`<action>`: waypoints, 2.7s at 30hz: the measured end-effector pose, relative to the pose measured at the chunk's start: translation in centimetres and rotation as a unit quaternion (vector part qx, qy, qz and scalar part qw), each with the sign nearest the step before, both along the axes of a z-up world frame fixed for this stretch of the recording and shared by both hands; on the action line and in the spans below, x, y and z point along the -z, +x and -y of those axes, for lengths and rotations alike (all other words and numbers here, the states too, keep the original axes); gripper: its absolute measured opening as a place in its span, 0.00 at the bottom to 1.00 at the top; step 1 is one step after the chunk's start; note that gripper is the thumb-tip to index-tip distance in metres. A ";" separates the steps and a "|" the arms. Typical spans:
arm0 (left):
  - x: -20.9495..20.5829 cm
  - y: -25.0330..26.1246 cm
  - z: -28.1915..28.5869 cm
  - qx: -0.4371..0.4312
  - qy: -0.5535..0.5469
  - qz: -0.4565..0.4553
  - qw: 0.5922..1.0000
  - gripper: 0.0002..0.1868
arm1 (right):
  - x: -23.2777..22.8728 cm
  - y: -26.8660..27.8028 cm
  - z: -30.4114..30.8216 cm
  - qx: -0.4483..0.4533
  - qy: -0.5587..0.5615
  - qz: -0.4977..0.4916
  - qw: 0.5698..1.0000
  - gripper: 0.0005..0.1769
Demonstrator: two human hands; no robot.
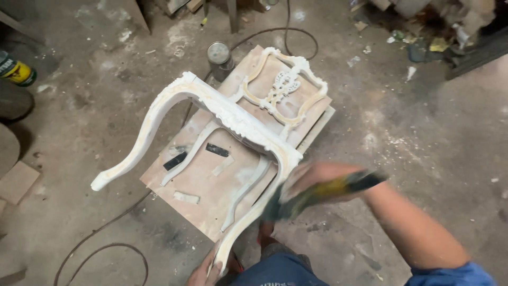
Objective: Sanding and cleaning a wooden chair frame to prepare it for finishing using sandpaper and a brush.
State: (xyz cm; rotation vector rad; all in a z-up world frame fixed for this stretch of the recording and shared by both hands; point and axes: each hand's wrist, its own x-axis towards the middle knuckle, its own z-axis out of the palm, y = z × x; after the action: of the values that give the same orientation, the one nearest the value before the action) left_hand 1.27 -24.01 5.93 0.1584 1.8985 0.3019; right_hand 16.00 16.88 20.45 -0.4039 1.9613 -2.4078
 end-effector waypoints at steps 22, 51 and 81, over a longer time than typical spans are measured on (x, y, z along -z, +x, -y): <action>0.3 -4.7 5.6 -0.065 0.380 0.079 0.919 0.32 | -2.5 -1.9 8.7 0.100 0.549 0.422 0.715 0.14; -0.6 -2.2 8.3 -0.147 0.342 0.022 0.928 0.22 | 0.2 -4.1 28.5 0.247 0.413 0.392 0.784 0.16; -1.4 -1.4 -2.6 0.040 0.470 -0.097 0.876 0.26 | 17.2 4.3 19.7 0.192 0.602 0.380 0.675 0.10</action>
State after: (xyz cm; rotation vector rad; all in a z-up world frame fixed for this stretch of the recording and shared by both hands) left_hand -0.09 -21.42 7.32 0.9438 1.7773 1.1757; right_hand 20.33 -2.78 3.25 0.9328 2.5793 -0.5444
